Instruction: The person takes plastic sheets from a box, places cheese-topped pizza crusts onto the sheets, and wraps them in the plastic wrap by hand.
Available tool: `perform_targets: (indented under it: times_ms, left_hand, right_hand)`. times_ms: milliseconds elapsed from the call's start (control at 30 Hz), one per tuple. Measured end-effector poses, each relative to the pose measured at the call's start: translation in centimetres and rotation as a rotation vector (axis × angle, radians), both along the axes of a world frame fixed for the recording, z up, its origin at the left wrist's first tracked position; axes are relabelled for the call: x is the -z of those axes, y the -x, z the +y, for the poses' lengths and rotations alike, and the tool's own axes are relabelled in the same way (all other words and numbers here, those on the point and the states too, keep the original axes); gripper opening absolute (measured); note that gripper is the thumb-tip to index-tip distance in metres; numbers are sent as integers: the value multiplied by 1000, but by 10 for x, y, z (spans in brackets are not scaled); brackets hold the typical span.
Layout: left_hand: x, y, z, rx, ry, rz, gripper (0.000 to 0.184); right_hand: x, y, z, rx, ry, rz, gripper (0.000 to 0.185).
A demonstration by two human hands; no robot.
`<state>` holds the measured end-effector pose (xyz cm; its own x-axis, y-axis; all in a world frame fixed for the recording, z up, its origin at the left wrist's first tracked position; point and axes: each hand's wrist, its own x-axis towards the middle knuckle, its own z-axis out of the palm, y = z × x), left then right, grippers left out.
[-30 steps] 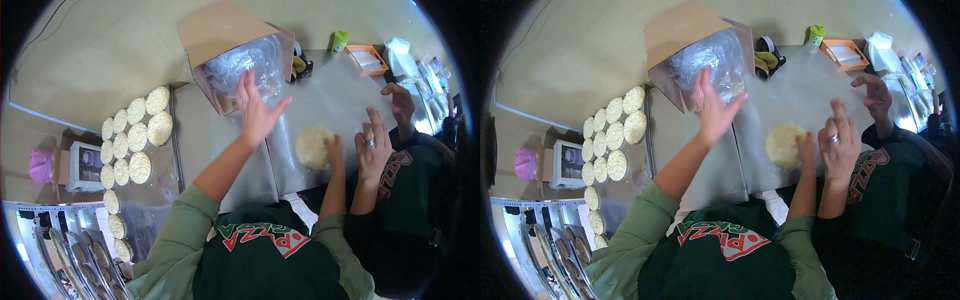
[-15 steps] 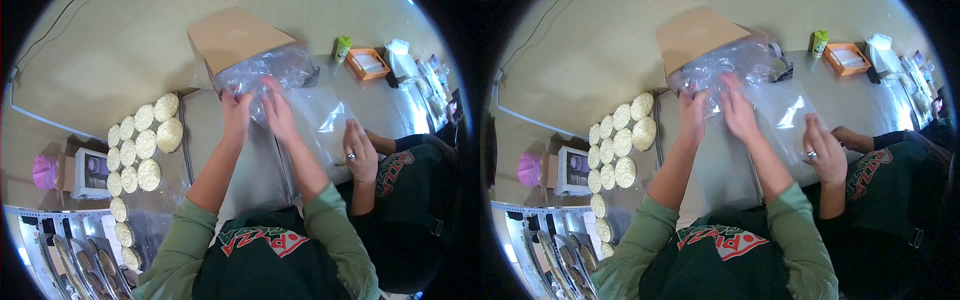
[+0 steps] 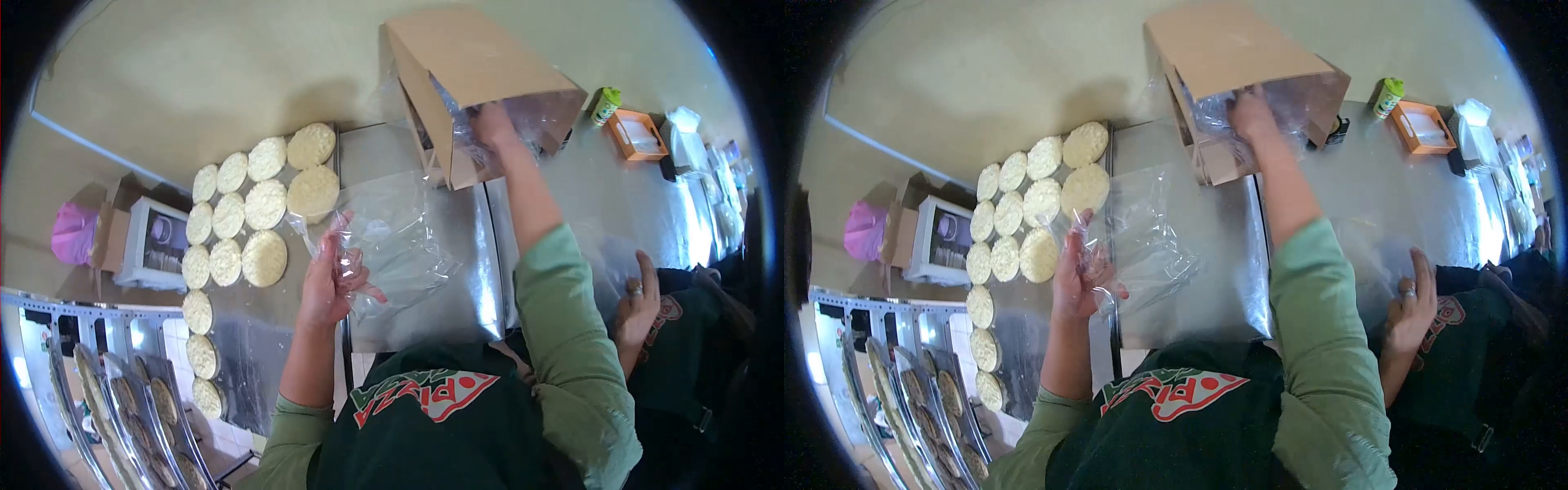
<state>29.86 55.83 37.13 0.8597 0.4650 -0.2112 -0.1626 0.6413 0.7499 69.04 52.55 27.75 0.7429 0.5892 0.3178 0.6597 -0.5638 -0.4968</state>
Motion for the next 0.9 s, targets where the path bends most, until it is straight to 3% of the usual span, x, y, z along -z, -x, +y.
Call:
perform_targets:
  times_ms: [67,200,267,433,533,567,700,800,900]
  left_hand:
    - [8,5,-4,27,36,-18,51]
    - [22,-6,-25,45,-71,90,54]
    - [32,-17,-41,93,-171,127,53]
    - [13,-20,-60,45,-220,111,60]
    - [4,-16,-65,-23,-252,141,63]
    - [5,-16,-68,-9,-264,151,63]
    - [12,-18,-82,39,-295,174,67]
    - [13,-12,-80,94,-317,212,57]
    - [52,-8,-44,-277,-559,488,36]
  right_hand:
    - [-64,72,-52,0,-414,-13,39]
    - [-72,172,-122,-377,-561,1155,30]
    - [-72,194,-128,-511,-384,1024,25]
    - [2,138,-152,-186,-763,1065,22]
    - [-14,115,-184,-122,-896,1381,29]
    - [-24,117,-188,-229,-771,1519,39]
    - [-34,167,-184,-555,-623,1624,42]
    - [-33,184,-179,-589,-594,1632,34]
    - [-34,194,-180,-460,-583,1598,26]
